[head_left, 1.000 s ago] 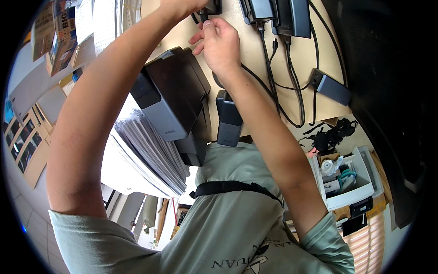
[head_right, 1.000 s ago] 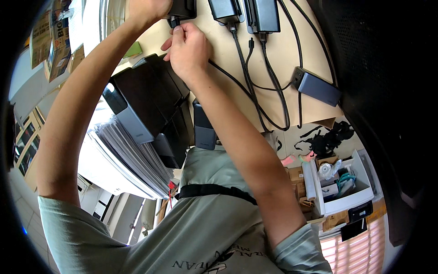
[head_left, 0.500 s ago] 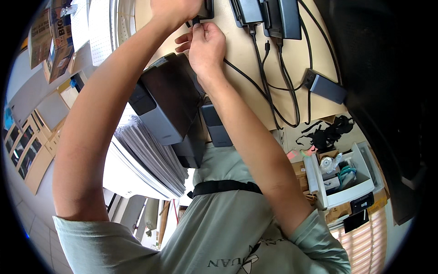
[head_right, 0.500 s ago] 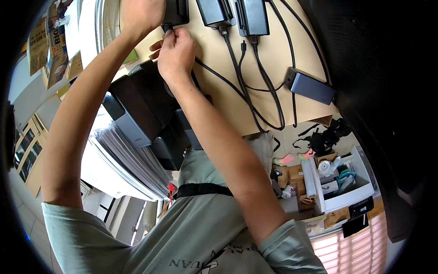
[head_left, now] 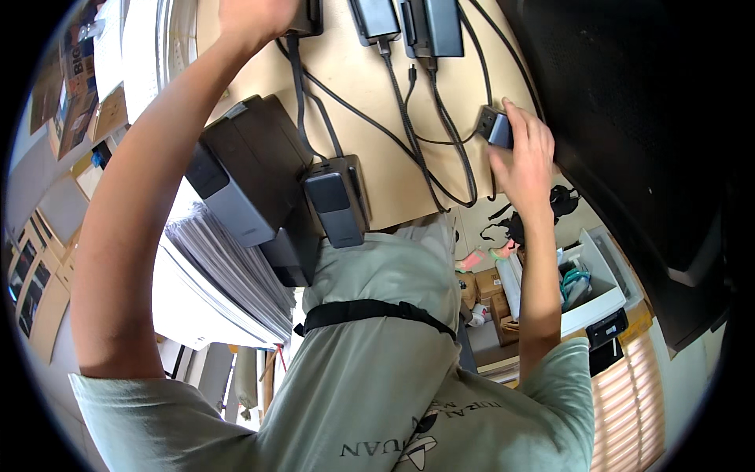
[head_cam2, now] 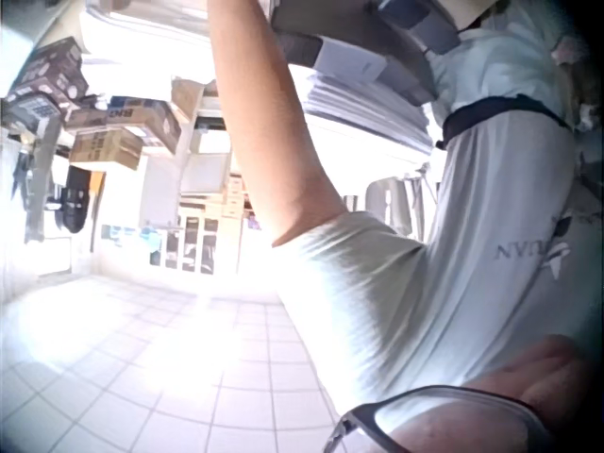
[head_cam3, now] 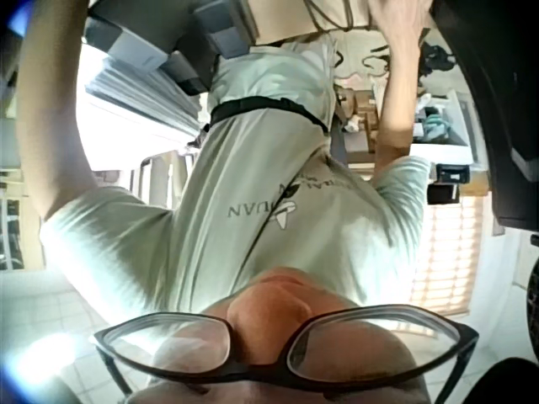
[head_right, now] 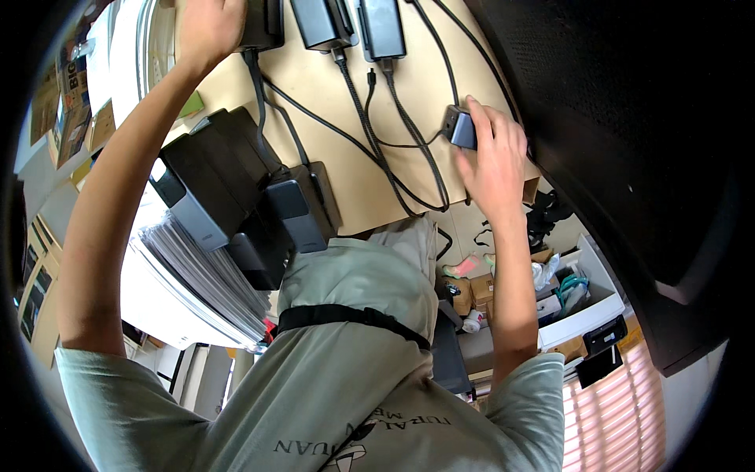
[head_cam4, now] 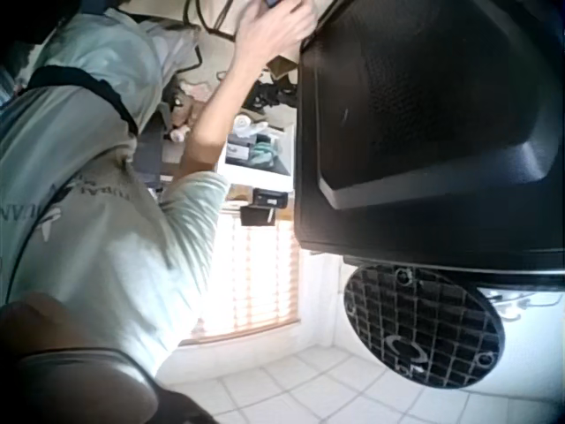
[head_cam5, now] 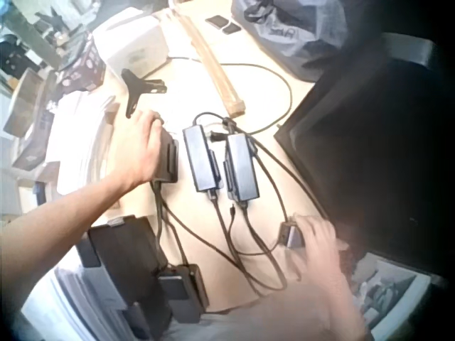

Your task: The person picks up several power banks from a cardboard box, places them on a desk, and connects charging cables to some of them.

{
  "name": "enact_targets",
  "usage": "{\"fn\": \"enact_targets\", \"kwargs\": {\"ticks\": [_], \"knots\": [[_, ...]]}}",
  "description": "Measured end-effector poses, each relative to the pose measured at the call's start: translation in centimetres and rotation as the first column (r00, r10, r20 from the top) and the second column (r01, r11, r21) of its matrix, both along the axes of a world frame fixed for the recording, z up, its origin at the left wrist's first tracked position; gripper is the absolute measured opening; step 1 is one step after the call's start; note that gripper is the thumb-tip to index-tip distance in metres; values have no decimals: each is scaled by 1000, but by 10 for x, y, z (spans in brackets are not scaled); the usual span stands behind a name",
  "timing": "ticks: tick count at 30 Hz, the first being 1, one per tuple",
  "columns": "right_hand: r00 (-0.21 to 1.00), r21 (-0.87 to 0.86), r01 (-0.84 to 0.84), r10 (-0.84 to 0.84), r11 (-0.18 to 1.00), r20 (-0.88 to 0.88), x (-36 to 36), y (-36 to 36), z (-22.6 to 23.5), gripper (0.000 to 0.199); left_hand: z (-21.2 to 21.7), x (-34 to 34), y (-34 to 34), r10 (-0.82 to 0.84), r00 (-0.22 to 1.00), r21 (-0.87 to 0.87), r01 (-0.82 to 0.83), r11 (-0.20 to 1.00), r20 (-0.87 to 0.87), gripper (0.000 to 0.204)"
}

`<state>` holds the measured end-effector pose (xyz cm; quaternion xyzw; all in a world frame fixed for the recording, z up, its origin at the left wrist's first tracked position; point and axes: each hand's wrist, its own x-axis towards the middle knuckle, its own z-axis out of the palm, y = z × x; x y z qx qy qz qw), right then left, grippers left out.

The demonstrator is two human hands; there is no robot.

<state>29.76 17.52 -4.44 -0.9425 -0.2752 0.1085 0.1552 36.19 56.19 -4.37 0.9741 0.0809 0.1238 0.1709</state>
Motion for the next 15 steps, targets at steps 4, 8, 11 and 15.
{"fn": "enact_targets", "kwargs": {"ticks": [4,8,11,15], "knots": [[999,156,40,-34,987,-43,7,0,4,65,-2,-2,5,-13,1000,-6,13,1000,20,23],[822,382,478,-250,791,-512,-16,9,38,65,2,4,1,-40,999,7,40,999,7,24],[485,384,742,-43,549,-874,-40,32,41,60,3,1,6,-54,998,9,54,999,43,24],[47,111,960,243,256,-969,-74,60,16,51,-4,5,0,-51,997,-32,53,998,50,24]]}}
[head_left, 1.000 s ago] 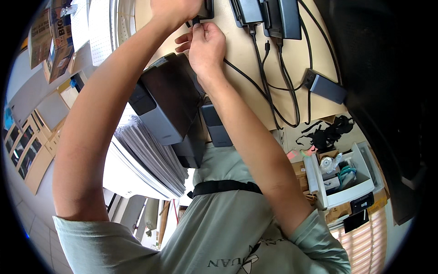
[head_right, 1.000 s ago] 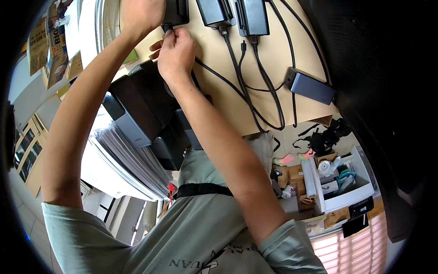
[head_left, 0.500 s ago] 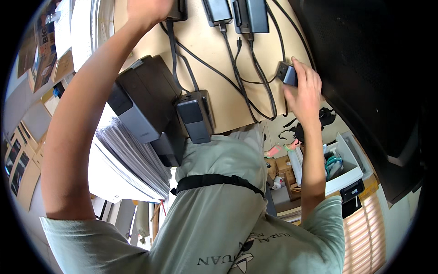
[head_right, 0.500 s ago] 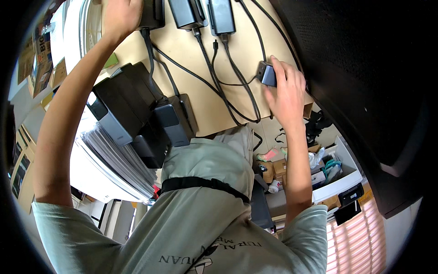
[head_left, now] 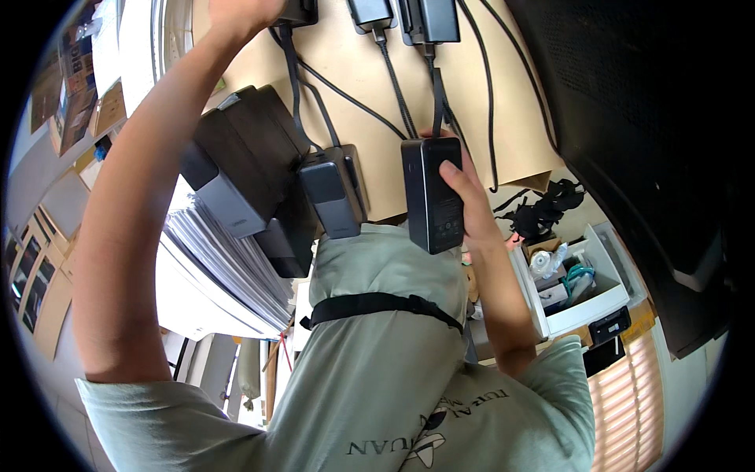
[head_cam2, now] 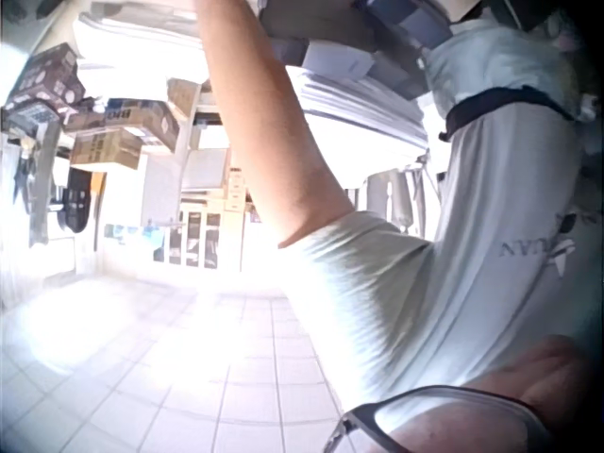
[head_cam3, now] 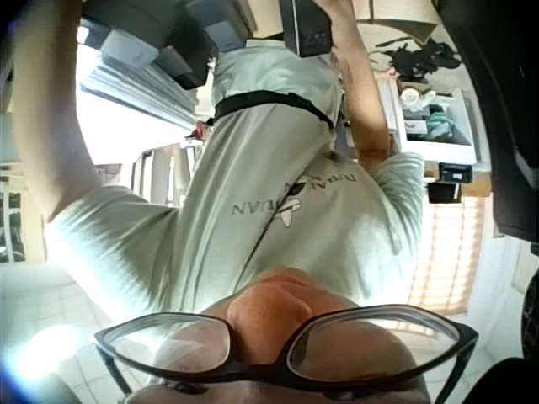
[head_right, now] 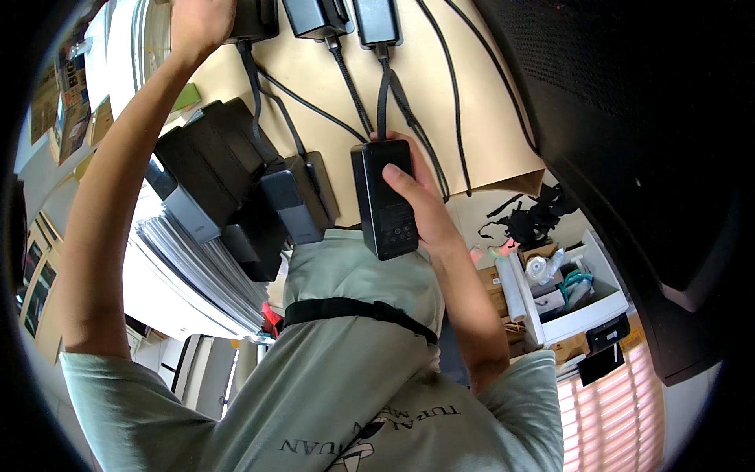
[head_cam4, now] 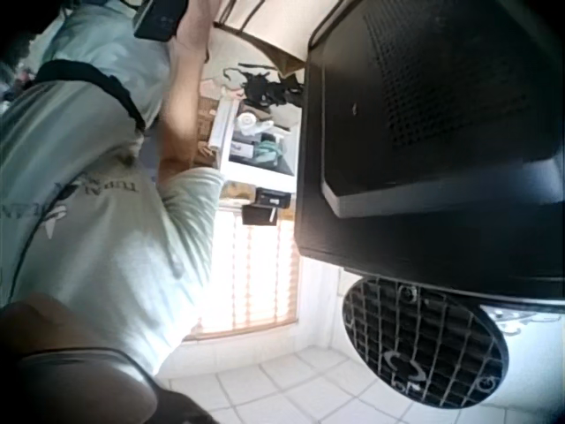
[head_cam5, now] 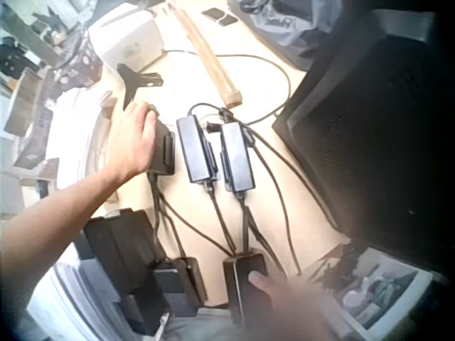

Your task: The person picks up several power banks from a cardboard box, places them on a desk, and connects charging cables to some of them.

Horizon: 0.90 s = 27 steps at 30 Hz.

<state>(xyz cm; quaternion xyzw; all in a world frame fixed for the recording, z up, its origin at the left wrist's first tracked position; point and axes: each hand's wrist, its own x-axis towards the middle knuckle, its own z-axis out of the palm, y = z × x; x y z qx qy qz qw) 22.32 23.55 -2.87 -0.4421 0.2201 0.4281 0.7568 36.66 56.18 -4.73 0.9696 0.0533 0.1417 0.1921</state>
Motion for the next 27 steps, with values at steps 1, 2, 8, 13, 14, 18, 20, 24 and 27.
{"fn": "enact_targets", "kwargs": {"ticks": [1,2,8,13,14,18,20,24,27], "knots": [[997,106,51,-45,993,-59,-6,5,-6,50,3,-1,-1,11,1000,-10,-11,1000,-9,24],[982,366,149,-92,918,-167,-10,8,-11,51,4,-1,0,17,1000,2,-17,1000,1,24],[852,405,412,-189,816,-488,0,11,18,59,4,-3,5,21,1000,44,-22,999,6,24],[940,394,314,-224,864,-258,-7,-18,4,69,0,-2,4,27,1000,53,-27,998,1,23],[965,268,226,-179,936,-190,-8,-21,4,67,-2,-2,4,30,1000,72,-30,997,7,23],[948,231,257,-198,938,-250,-2,-20,16,62,4,0,-2,16,999,34,-14,999,-42,24],[951,301,213,-126,930,-283,0,-19,21,65,4,-1,1,25,1000,9,-25,1000,-15,24],[985,-1,-88,88,996,152,-14,-9,2,78,2,-3,8,27,1000,24,-27,999,-6,24],[883,-359,-143,283,922,374,-22,12,-1,77,1,-4,4,14,1000,-1,-14,1000,12,23]]}}
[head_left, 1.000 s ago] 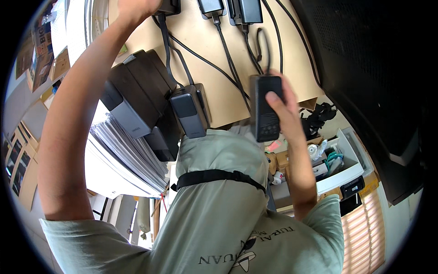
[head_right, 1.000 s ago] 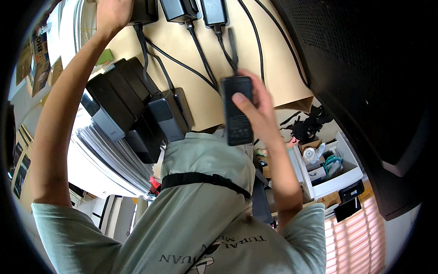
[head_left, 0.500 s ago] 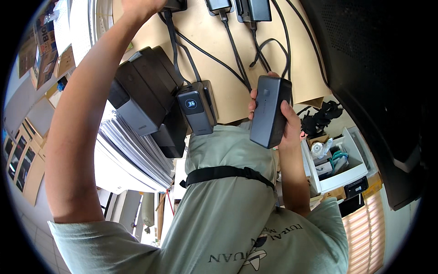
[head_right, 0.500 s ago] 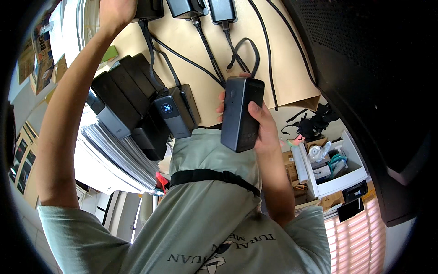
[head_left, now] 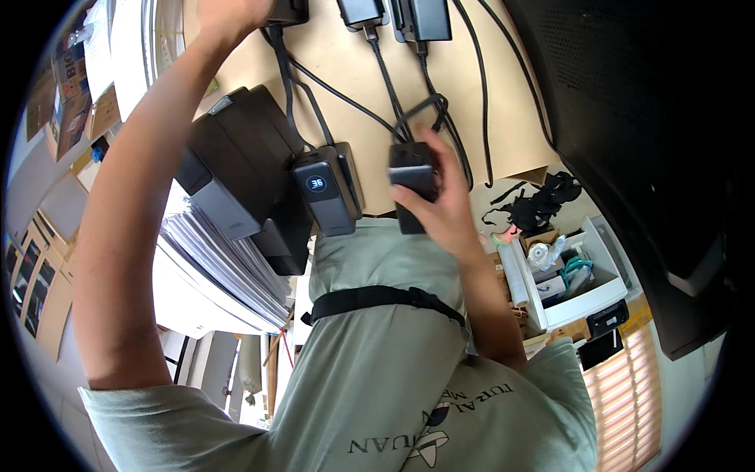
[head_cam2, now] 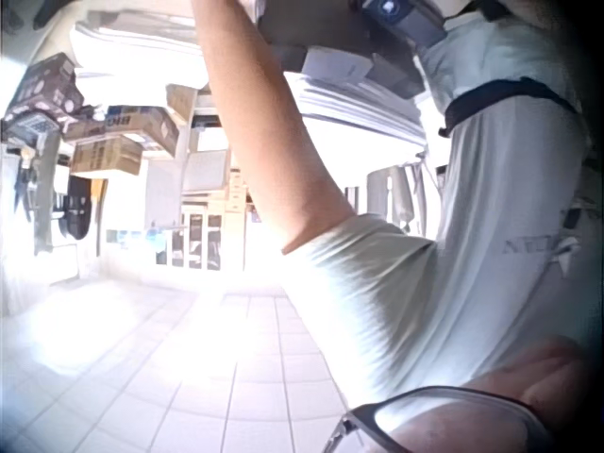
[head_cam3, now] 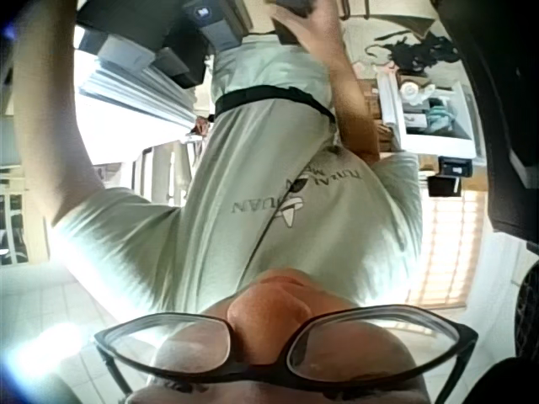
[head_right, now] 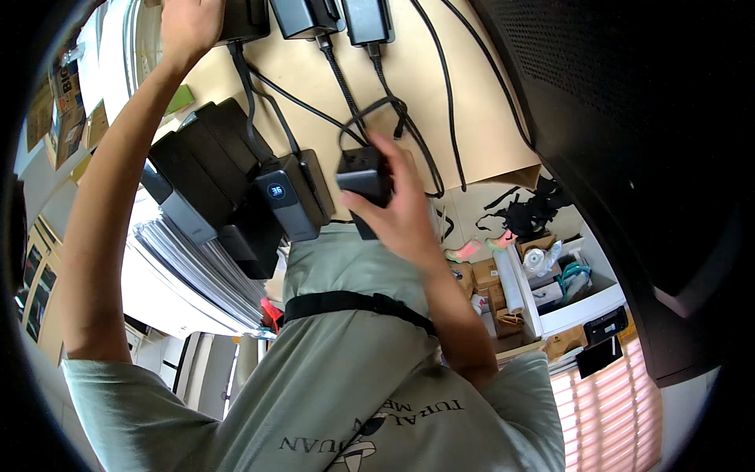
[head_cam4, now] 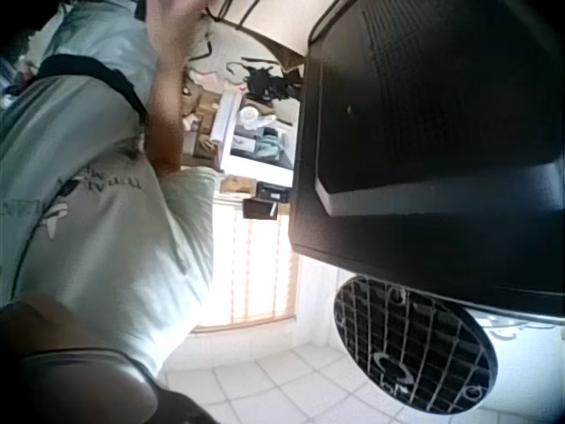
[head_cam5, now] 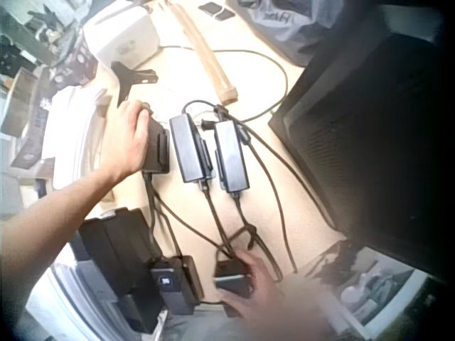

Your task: The person picks up several power banks from a cardboard box, places them on a desk, and connects charging cables to some of them.

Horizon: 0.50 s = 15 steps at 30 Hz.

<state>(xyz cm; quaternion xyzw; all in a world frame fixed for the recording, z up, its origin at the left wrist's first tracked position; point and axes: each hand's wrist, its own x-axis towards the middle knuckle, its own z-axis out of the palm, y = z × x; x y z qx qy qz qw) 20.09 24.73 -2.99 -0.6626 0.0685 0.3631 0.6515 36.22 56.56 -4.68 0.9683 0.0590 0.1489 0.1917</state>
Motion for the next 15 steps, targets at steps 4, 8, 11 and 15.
{"fn": "enact_targets", "kwargs": {"ticks": [4,8,11,15], "knots": [[910,-396,-118,259,911,324,-1,23,-3,65,-2,1,0,14,1000,40,-13,999,-19,22],[865,-565,-193,411,802,288,-3,37,-12,58,-6,2,-1,-9,1000,50,8,999,22,22],[783,-612,-156,475,775,402,-8,49,-18,55,-1,2,1,-8,1000,53,8,999,13,22],[732,-642,-113,501,759,463,-13,55,-36,53,0,3,0,-12,1000,33,11,999,13,22]]}}
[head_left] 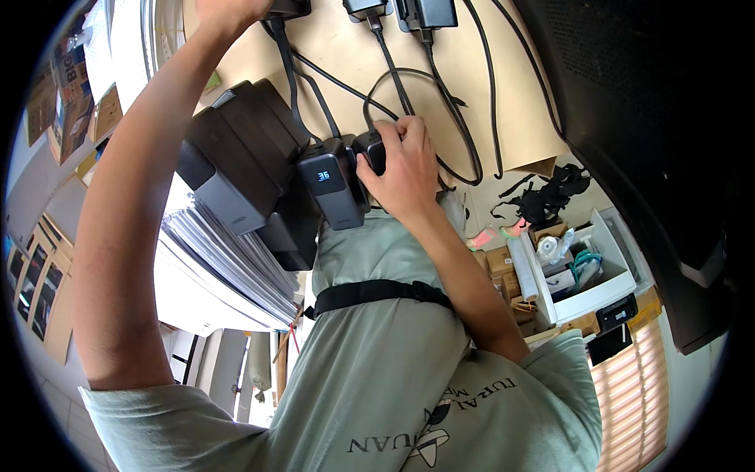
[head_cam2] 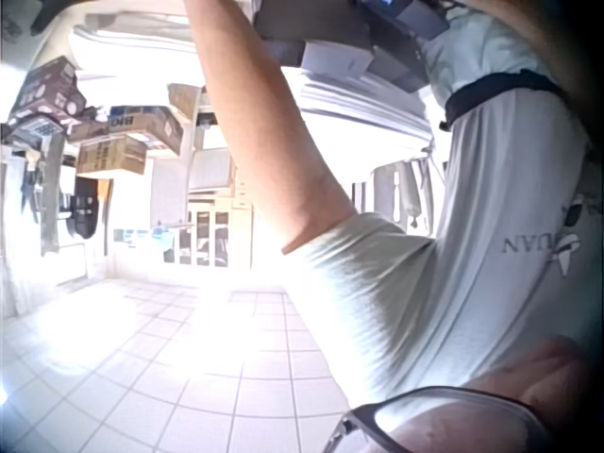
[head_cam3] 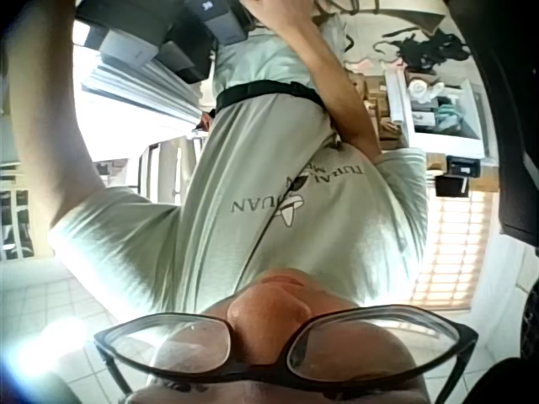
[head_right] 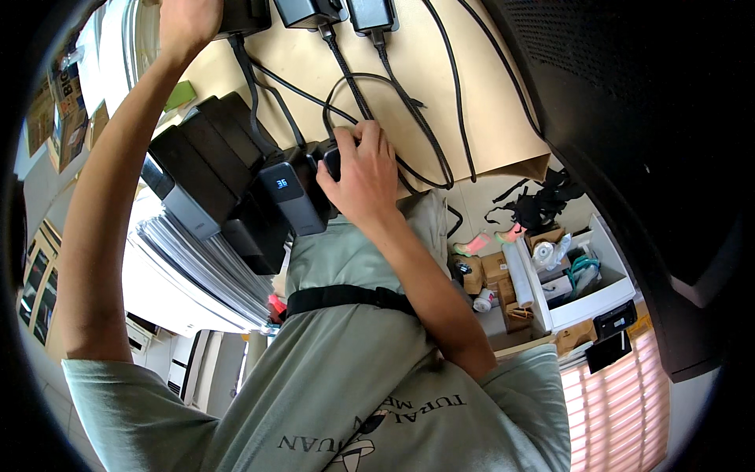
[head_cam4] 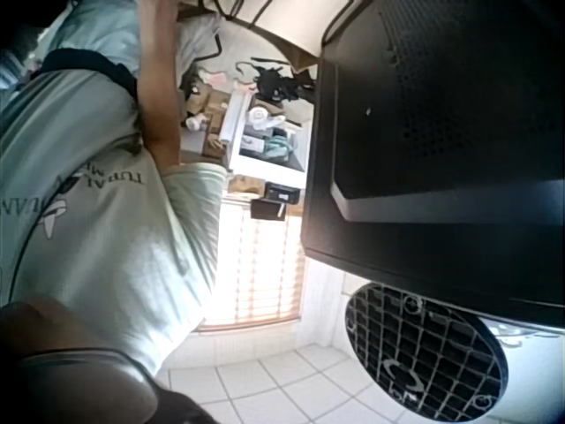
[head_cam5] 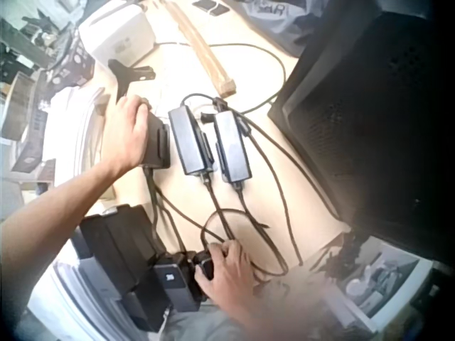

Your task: The person picks up several power banks from a cardboard box, places them on a desk, and connects charging cables to some of them.

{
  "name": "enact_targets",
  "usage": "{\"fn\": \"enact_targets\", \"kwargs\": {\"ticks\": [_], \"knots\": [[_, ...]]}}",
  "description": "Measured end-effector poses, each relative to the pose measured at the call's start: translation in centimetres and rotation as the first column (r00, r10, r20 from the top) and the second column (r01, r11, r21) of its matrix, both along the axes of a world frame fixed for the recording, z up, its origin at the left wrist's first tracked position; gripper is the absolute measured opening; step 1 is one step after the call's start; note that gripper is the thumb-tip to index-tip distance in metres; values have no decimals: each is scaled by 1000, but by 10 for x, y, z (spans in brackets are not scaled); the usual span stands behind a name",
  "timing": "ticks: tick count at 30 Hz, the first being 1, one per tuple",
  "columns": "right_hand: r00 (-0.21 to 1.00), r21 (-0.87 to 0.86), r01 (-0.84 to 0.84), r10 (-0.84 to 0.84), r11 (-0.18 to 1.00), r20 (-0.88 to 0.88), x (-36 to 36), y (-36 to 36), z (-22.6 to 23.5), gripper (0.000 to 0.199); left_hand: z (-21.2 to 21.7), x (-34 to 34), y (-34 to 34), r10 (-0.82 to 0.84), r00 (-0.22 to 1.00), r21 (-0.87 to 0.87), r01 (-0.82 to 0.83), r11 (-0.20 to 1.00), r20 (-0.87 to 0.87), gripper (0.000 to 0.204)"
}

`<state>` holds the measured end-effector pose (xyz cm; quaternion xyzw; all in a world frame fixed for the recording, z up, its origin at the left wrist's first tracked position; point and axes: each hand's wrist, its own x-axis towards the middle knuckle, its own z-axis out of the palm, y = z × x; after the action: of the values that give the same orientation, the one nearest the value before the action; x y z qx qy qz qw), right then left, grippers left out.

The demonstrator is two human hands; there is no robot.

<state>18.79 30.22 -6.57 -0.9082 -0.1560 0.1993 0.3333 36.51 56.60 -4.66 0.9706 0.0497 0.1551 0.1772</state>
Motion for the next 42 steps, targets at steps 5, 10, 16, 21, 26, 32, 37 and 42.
{"fn": "enact_targets", "kwargs": {"ticks": [5,10,16,21,26,32,37,42], "knots": [[996,-9,51,-50,999,72,-11,1,-4,52,0,0,-1,2,1000,-3,-1,1000,12,23],[998,18,67,-67,998,8,-16,10,-15,48,1,1,0,2,1000,-10,-2,1000,2,25],[869,321,432,-294,843,-399,22,15,-11,40,3,-2,0,15,1000,-10,-15,1000,-5,26],[795,532,594,-337,603,-505,57,26,-12,50,6,0,-2,30,1000,44,-30,999,-8,26],[906,471,345,-156,812,-394,90,58,0,22,7,3,-9,33,999,82,-30,996,-39,24],[973,517,201,-110,832,-202,96,93,14,29,5,-2,-2,54,997,-17,-55,998,-47,30],[883,418,204,18,885,-468,110,121,-6,34,-1,0,1,13,998,-78,-18,997,-54,33],[861,372,378,-175,848,-477,104,135,-12,35,-7,0,6,-15,1000,-60,13,998,-24,33]]}}
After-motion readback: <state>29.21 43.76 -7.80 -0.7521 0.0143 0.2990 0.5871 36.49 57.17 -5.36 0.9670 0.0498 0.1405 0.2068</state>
